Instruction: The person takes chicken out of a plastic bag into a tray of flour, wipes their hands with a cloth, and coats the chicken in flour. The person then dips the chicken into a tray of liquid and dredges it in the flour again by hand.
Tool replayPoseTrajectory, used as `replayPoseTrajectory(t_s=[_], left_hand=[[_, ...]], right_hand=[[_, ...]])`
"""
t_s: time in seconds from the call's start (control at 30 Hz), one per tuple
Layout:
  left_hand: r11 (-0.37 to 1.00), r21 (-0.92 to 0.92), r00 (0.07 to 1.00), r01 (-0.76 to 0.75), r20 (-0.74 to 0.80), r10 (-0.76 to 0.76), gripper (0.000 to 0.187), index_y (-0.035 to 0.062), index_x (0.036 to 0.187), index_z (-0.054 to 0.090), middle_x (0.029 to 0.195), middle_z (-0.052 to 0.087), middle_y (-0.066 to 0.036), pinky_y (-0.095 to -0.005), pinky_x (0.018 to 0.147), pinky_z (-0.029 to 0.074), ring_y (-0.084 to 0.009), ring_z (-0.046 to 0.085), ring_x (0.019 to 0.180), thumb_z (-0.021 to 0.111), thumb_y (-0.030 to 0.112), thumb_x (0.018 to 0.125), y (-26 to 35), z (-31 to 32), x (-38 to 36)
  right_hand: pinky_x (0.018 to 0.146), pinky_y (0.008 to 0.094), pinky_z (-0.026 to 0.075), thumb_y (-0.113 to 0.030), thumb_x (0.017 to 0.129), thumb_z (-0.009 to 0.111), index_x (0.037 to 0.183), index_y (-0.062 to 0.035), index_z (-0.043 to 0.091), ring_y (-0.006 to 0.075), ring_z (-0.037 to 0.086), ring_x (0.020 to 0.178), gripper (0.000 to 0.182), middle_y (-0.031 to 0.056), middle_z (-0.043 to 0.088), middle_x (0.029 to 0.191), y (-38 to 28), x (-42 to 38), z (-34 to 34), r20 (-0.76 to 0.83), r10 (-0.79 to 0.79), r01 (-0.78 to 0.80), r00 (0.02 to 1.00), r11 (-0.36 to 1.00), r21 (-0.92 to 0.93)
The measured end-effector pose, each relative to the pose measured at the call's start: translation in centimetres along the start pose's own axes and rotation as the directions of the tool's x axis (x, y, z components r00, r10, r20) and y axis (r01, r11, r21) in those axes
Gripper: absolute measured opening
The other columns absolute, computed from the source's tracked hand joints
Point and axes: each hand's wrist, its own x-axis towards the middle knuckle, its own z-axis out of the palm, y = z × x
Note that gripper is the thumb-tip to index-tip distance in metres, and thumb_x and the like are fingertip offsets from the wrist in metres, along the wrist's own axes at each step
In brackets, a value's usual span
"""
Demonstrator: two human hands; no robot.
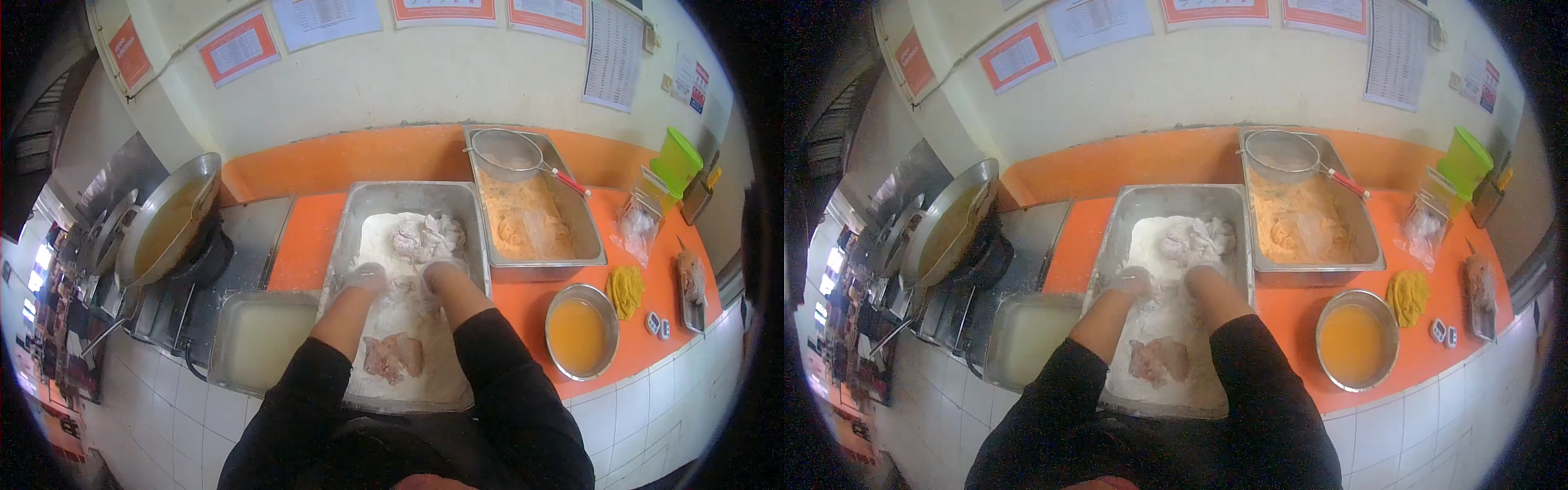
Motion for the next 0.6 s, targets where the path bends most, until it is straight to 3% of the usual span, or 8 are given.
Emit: replayPoseTrajectory(t_s=[0.13,0.2,0.3,0.4,0.5,0.6], left_hand=[[0.999,0.017,0.999,0.033,0.000,-0.033,0.045,0.0074,0.107,0.057,0.111,0.054,-0.015,-0.0358,0.091,0.037,-0.0268,0.050,0.106,0.060,0.029,0.067,0.4,0.0,-0.9],[0.962,0.263,0.971,0.069,0.205,-0.125,0.042,0.0066,0.104,0.059,0.109,0.055,-0.016,-0.0372,0.089,0.039,-0.0273,0.051,0.104,0.057,0.030,0.069,-4.6,2.3,-1.6],[0.767,0.640,0.802,-0.040,0.478,-0.357,0.035,0.0052,0.097,0.062,0.103,0.059,-0.016,-0.0410,0.083,0.042,-0.0282,0.056,0.097,0.049,0.030,0.076,-10.6,4.5,-2.4],[0.683,0.713,0.780,-0.160,0.516,-0.356,0.041,0.0027,0.102,0.059,0.109,0.055,-0.015,-0.0355,0.088,0.041,-0.0289,0.051,0.104,0.059,0.025,0.068,-10.2,4.9,-2.1],[0.862,0.486,0.846,0.141,0.394,-0.360,0.030,0.0015,0.094,0.063,0.098,0.058,-0.017,-0.0381,0.081,0.045,-0.0316,0.056,0.093,0.052,0.021,0.073,-9.6,4.3,-2.3],[0.763,0.639,0.882,-0.098,0.411,-0.231,0.028,0.0018,0.089,0.064,0.092,0.059,-0.019,-0.0395,0.077,0.047,-0.0319,0.058,0.086,0.051,0.020,0.072,-9.2,5.2,-3.3]], right_hand=[[0.106,0.0438,0.001,-0.055,0.074,0.045,0.138,-0.0188,0.016,0.0303,0.000,0.132,0.079,0.0068,0.009,0.143,-0.6,-1.5,-0.7,0.005,0.021,-0.021,1.000,1.000,-0.006],[0.106,0.0437,0.002,-0.055,0.074,0.046,0.138,-0.0188,0.016,0.0303,0.001,0.132,0.079,0.0070,0.009,0.143,-0.6,-2.0,-0.6,0.014,0.023,-0.023,1.000,1.000,-0.003],[0.106,0.0436,0.002,-0.054,0.073,0.047,0.137,-0.0187,0.017,0.0303,0.001,0.132,0.079,0.0072,0.009,0.143,-0.6,-2.4,-0.4,0.034,0.011,-0.012,0.999,1.000,0.004],[0.106,0.0435,0.003,-0.054,0.073,0.048,0.137,-0.0186,0.017,0.0304,0.001,0.132,0.080,0.0074,0.009,0.143,-0.2,-2.6,0.2,0.067,-0.005,0.004,0.998,1.000,0.018],[0.106,0.0433,0.003,-0.053,0.072,0.049,0.137,-0.0186,0.017,0.0304,0.001,0.132,0.080,0.0076,0.009,0.143,-0.2,-2.7,0.7,0.082,-0.022,0.020,0.996,1.000,0.017],[0.106,0.0432,0.004,-0.053,0.072,0.050,0.137,-0.0185,0.017,0.0304,0.002,0.132,0.081,0.0078,0.009,0.143,-0.5,-2.8,0.8,0.062,-0.015,0.016,0.998,1.000,-0.005]])
